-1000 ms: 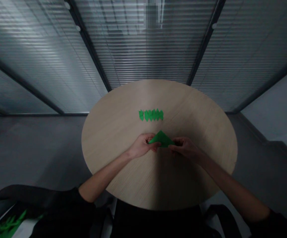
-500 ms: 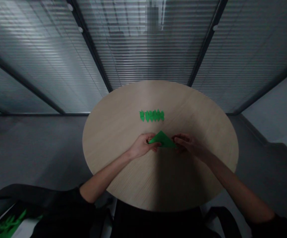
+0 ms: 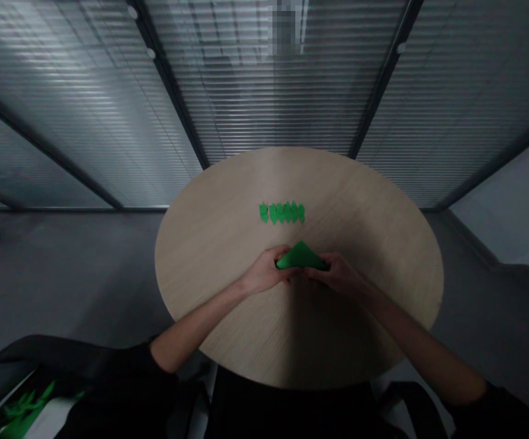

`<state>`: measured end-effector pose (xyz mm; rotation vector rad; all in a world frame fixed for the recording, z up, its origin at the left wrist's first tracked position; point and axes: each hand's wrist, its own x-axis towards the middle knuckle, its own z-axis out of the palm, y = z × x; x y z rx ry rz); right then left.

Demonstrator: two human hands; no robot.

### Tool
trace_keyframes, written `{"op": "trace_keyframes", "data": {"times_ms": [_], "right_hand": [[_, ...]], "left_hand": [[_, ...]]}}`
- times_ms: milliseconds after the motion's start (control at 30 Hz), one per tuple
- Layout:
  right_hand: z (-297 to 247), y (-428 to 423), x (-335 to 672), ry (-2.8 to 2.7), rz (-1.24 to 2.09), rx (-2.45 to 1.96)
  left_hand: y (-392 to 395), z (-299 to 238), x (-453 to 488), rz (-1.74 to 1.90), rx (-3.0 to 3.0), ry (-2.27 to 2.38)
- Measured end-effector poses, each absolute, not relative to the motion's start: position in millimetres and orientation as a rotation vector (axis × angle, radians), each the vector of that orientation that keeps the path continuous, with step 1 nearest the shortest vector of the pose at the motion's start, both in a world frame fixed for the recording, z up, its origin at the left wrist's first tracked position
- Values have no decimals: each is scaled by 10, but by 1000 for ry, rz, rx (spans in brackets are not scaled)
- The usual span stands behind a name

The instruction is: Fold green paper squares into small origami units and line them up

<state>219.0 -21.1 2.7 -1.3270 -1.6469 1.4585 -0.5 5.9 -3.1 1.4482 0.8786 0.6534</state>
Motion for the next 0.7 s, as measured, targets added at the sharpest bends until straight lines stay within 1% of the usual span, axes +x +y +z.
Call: {"op": "trace_keyframes", "data": {"times_ms": [300, 467, 600, 700], "right_hand": [[23, -175, 2317, -1603, 1402, -1472], [-69, -121, 2481, -1527, 1346, -1534], [-130, -102, 2553, -1515, 1291, -1536], [-101, -112, 2525, -1484, 1326, -1519]], "left_hand": [[150, -76, -82, 673, 1369, 822], [228, -113, -173, 713, 1306, 814], [277, -94, -217, 746, 1290, 889], [293, -68, -209, 818, 1306, 953]]}}
